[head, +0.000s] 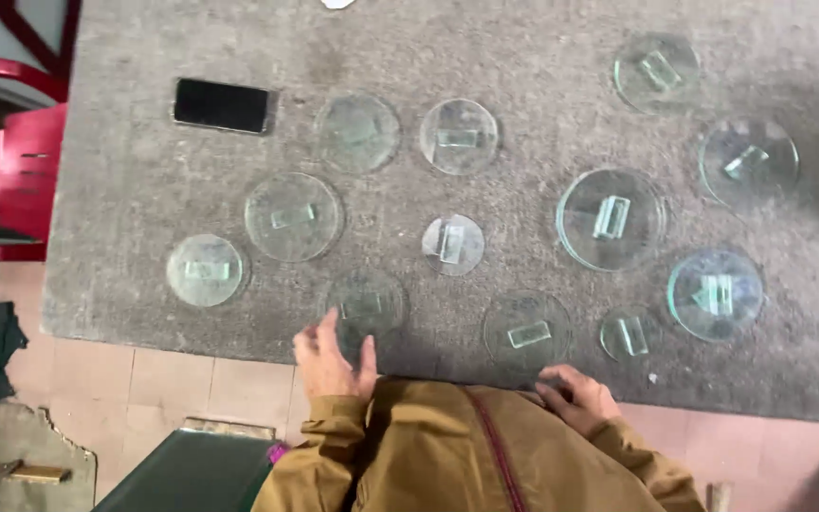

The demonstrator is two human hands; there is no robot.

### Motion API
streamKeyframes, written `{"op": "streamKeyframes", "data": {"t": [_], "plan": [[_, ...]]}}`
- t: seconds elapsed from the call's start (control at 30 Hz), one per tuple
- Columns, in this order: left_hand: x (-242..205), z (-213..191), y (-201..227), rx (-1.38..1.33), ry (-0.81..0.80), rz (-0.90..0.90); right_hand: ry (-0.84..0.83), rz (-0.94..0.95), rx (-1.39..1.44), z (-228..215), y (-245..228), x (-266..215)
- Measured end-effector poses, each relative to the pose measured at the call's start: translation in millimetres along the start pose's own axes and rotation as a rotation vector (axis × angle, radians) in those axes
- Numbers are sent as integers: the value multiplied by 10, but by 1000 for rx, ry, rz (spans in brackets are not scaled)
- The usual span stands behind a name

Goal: Measuring and marking various circular and rectangular glass pieces using a tape measure and a pen on a workshop table.

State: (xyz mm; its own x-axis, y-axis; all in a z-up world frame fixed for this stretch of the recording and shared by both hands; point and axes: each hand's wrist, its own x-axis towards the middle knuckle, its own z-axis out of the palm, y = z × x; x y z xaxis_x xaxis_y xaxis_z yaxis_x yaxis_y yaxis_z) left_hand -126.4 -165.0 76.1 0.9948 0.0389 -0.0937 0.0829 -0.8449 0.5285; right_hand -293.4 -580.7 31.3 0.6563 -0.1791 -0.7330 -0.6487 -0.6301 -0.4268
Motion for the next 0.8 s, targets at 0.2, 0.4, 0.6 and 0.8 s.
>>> {"op": "streamKeyframes", "data": {"t": [0.2,0.4,0.6,0.8], "plan": [[62,184,-130,-86,169,-75,251,98,-9,-17,-298,-15],[292,262,-372,-108,0,-514,320,120,-59,-223,-1014,112],[189,158,-485,-118,15,-469,306,160,-235,-49,-1174,116],[476,-49,65,-234,-104,-722,252,180,-278,-276,-1145,304]]}}
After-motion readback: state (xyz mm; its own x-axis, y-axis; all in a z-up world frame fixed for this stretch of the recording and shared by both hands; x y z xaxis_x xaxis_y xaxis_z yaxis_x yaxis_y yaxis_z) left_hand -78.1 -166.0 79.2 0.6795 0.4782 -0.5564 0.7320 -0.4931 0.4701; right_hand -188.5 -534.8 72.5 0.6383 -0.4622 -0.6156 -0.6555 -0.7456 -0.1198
